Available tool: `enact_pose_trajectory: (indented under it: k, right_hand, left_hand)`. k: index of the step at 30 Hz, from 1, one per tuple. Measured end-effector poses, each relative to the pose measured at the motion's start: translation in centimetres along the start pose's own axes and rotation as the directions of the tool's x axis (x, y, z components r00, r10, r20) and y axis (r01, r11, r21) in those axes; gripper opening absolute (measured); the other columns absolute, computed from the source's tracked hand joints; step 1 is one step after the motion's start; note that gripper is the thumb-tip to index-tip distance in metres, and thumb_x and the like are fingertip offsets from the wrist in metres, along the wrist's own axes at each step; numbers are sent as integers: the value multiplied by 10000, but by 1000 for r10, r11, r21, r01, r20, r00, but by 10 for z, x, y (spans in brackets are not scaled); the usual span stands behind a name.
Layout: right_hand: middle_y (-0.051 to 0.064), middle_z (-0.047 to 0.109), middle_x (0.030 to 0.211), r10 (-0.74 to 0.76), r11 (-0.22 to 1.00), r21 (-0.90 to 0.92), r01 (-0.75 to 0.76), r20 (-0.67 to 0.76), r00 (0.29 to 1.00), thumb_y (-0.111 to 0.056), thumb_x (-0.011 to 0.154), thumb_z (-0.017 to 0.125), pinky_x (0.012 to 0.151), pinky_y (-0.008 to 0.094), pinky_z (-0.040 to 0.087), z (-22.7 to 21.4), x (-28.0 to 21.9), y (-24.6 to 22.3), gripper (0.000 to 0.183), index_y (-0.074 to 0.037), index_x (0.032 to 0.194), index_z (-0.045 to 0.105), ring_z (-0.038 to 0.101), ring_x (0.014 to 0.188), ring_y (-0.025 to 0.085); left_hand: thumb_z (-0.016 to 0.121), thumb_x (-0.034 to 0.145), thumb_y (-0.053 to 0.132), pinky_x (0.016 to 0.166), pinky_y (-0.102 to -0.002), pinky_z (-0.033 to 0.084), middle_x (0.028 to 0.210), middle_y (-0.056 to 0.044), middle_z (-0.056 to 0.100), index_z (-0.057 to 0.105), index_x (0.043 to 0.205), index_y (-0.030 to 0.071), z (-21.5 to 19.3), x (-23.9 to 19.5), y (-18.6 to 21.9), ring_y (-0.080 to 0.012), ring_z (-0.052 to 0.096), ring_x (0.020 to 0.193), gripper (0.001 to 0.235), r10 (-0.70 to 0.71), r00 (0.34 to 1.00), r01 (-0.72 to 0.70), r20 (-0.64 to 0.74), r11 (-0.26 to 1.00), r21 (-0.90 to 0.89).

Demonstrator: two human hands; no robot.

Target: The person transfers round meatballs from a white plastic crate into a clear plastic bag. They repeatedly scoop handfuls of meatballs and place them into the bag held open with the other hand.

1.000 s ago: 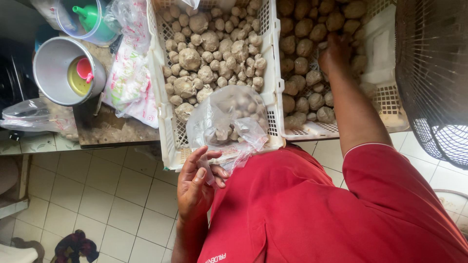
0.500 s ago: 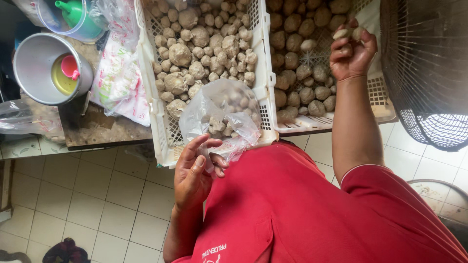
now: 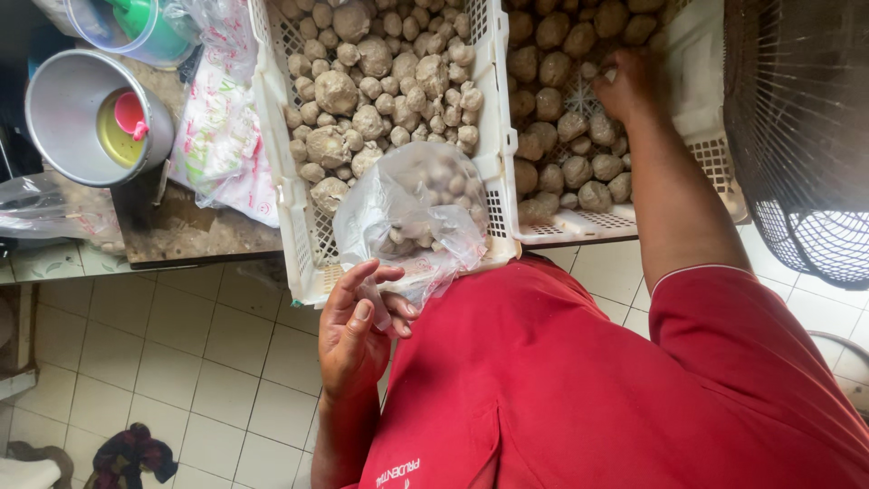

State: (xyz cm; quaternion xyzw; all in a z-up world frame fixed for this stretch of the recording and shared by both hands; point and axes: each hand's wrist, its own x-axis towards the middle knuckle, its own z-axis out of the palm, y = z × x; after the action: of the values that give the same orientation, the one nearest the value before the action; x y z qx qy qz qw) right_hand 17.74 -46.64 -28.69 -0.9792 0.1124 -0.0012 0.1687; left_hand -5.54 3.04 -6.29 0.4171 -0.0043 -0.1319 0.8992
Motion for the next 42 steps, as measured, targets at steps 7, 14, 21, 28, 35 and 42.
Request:
enact_pose_trajectory:
  k: [7, 14, 21, 28, 35, 42]
  right_hand:
    - [258, 680, 1253, -86, 994, -51, 92, 117, 989, -223, 910, 792, 904, 473, 553, 41, 24, -5, 453, -33, 1305, 679, 659, 1096, 405]
    - [89, 647, 1174, 90, 401, 807, -433, 436, 895, -281, 998, 814, 820, 358, 551, 26, 16, 18, 351, -136, 1273, 648, 659, 1076, 242]
    - [86, 616, 1236, -320, -628, 678, -382, 223, 921, -463, 1122, 560, 812, 395, 610, -56, -85, -61, 339, -193, 1309, 646, 634, 1194, 258]
    - [130, 599, 1325, -592, -683, 428, -592, 150, 792, -457, 1108, 533, 908, 450, 599, -93, -155, -168, 394, -140, 1325, 619, 573, 1276, 337]
    - [213, 624, 1299, -917, -127, 435, -892, 290, 272, -292, 979, 543, 659, 324, 569, -66, -192, -258, 406, 9, 1251, 565, 684, 1114, 316]
    - [275, 695, 951, -418, 716, 671, -192, 633, 652, -203, 1033, 604, 741, 465, 501, -55, -194, -313, 279, 53, 1014, 715, 638, 765, 258]
  left_hand:
    - [547, 1100, 145, 809, -344, 591, 1381, -319, 557, 453, 1513, -53, 4, -1, -3, -276, 691, 946, 467, 17, 998, -17, -56, 1000, 3]
    - [536, 1097, 139, 786, -343, 592, 1384, -314, 564, 460, 1499, -56, 7, 4, -1, -286, 695, 959, 453, 6, 999, -6, -43, 1000, 5]
    - [523, 1116, 115, 825, -348, 594, 1454, -310, 514, 418, 1534, -45, 6, 18, 11, -285, 679, 1029, 460, -44, 996, 48, 74, 998, -41]
    - [535, 1111, 243, 788, -284, 567, 1709, -224, 261, 137, 1678, 34, 19, 24, 33, -246, 671, 1071, 723, -17, 993, 2, 120, 993, 122]
    - [569, 1090, 484, 680, -245, 483, 1802, -165, 132, 28, 1718, 67, 19, 20, 45, -178, 670, 953, 927, -130, 955, 95, 267, 985, 143]
    - [635, 1045, 509, 658, -253, 468, 1783, -174, 174, 78, 1699, 57, 17, 8, 45, -218, 684, 929, 970, -118, 958, 91, 263, 990, 111]
